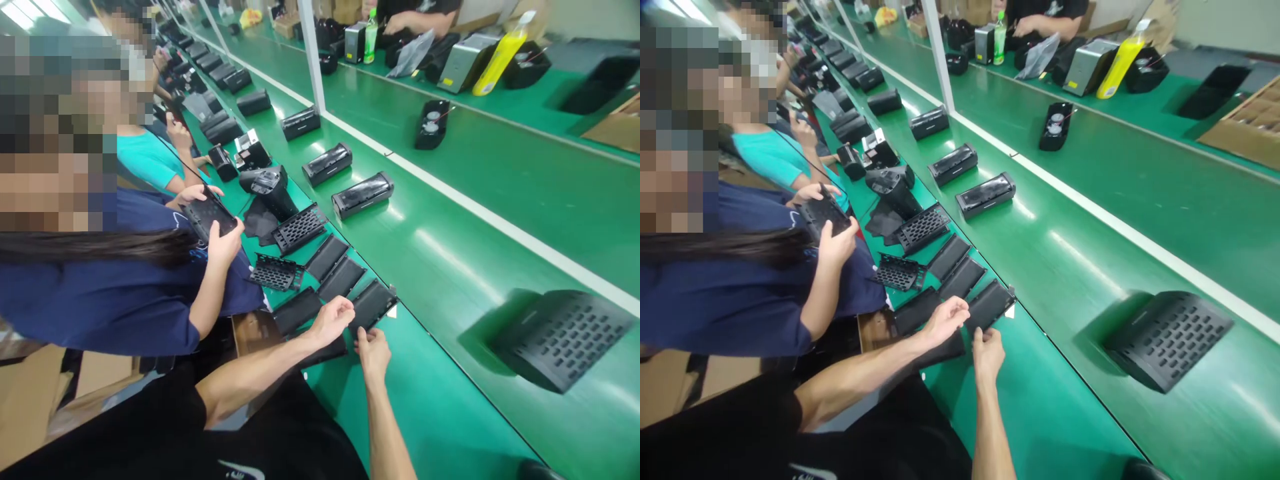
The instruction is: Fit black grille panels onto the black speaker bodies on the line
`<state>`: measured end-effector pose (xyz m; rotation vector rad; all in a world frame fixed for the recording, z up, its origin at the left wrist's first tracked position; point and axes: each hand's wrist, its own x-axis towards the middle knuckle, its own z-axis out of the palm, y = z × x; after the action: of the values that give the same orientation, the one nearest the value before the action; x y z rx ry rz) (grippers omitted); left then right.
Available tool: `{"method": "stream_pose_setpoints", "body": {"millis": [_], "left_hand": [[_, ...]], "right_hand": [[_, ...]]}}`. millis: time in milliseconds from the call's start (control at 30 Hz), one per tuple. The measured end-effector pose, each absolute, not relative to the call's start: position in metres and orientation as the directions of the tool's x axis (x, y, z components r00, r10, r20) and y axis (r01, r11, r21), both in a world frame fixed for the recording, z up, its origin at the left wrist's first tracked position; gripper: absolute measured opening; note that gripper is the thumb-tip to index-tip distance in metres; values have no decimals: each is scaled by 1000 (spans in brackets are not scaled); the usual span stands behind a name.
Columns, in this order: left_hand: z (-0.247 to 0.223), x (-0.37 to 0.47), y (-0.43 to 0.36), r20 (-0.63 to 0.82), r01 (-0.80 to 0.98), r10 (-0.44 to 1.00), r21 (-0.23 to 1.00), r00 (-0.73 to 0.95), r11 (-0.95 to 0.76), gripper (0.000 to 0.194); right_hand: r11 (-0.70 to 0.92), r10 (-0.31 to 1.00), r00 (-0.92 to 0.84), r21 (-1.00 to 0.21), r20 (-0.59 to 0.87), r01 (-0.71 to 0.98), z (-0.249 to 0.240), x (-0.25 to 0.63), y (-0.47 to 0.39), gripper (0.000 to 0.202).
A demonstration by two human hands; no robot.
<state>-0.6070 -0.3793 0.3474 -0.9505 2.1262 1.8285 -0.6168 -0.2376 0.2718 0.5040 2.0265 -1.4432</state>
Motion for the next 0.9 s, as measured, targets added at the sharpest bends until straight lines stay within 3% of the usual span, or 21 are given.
{"method": "stream_pose_setpoints", "body": {"millis": [133,233,267,333,400,467,567,700,900], "left_hand": [[363,-616,-387,-423,-511,-437,853,-794,103,29],[375,-627,-392,-518,-547,-344,837,-783,-16,39],[379,-630,-392,-593,-589,-225,803,-773,-92,42],[384,-634,-390,-713,-726,149,657,-686,-203,47],[385,-633,-383,-703,-853,496,490,-510,-182,51],[384,-624,-375,-651,-893,636,425,-415,-148,51],[383,-605,-362,-633,-887,636,412,-442,-207,48],[388,-584,-352,-630,-879,615,376,-474,-293,39],[400,-566,-343,-635,-863,584,397,-505,-314,41]], "right_hand": [[353,-80,-760,-732,-645,583,291,-632,-209,47],[340,-206,-740,-756,-640,559,334,-629,-157,61],[341,-246,-725,-758,-643,556,349,-625,-140,62],[355,-300,-691,-750,-657,558,376,-613,-111,59],[370,-313,-665,-732,-678,572,394,-599,-90,56],[373,-273,-660,-710,-700,598,401,-582,-75,55],[299,-98,-699,-691,-709,658,397,-548,-64,58],[52,188,-712,-717,-676,695,386,-494,-67,72],[-377,251,-548,-602,-798,704,396,-454,-95,49]]}}
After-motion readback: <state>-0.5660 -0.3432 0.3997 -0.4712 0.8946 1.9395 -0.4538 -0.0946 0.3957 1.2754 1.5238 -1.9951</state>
